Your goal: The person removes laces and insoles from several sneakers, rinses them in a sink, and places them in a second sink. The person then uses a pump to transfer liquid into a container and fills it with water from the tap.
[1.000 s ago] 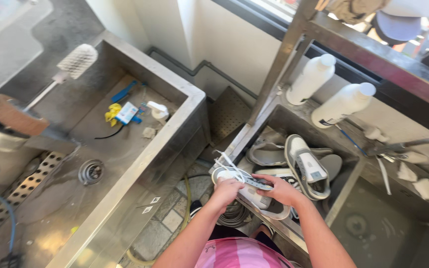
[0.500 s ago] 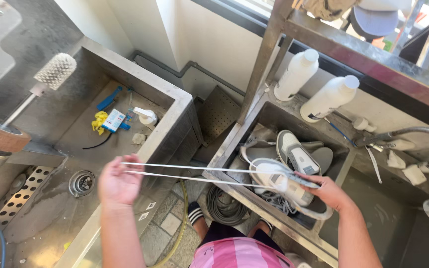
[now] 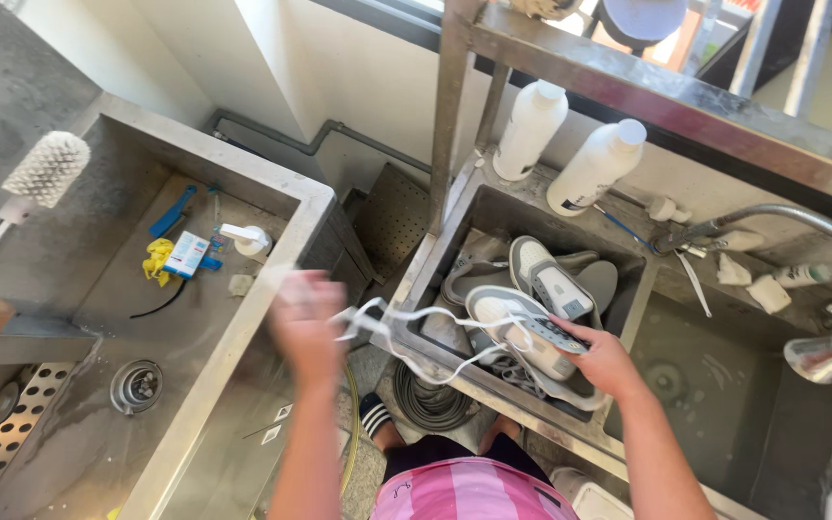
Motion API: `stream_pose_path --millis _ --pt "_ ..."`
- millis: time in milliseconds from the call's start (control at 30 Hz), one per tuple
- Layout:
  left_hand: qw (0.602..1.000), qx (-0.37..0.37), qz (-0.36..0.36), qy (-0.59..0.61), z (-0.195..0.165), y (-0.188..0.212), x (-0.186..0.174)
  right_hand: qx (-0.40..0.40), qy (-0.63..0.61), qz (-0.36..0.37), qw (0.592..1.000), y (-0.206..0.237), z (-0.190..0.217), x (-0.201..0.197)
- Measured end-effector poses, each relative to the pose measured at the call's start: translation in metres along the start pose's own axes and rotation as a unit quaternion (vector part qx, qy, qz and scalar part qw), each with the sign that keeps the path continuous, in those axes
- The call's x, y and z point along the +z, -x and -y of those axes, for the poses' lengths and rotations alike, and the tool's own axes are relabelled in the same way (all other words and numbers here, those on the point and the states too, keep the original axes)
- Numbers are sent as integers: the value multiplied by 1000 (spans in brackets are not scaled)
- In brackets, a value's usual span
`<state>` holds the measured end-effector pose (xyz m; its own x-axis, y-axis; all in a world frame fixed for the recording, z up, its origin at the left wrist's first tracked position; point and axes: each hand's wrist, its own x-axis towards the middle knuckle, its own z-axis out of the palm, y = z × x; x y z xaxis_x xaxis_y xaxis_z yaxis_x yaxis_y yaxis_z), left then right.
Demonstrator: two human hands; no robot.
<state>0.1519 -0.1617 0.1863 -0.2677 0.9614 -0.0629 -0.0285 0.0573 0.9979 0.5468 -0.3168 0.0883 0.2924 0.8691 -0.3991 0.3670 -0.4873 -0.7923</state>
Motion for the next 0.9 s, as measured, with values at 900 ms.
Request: stream_pose_path --millis 900 --pt "897 36 403 -181 90 78 98 -63 -98 -71 991 16 -31 6"
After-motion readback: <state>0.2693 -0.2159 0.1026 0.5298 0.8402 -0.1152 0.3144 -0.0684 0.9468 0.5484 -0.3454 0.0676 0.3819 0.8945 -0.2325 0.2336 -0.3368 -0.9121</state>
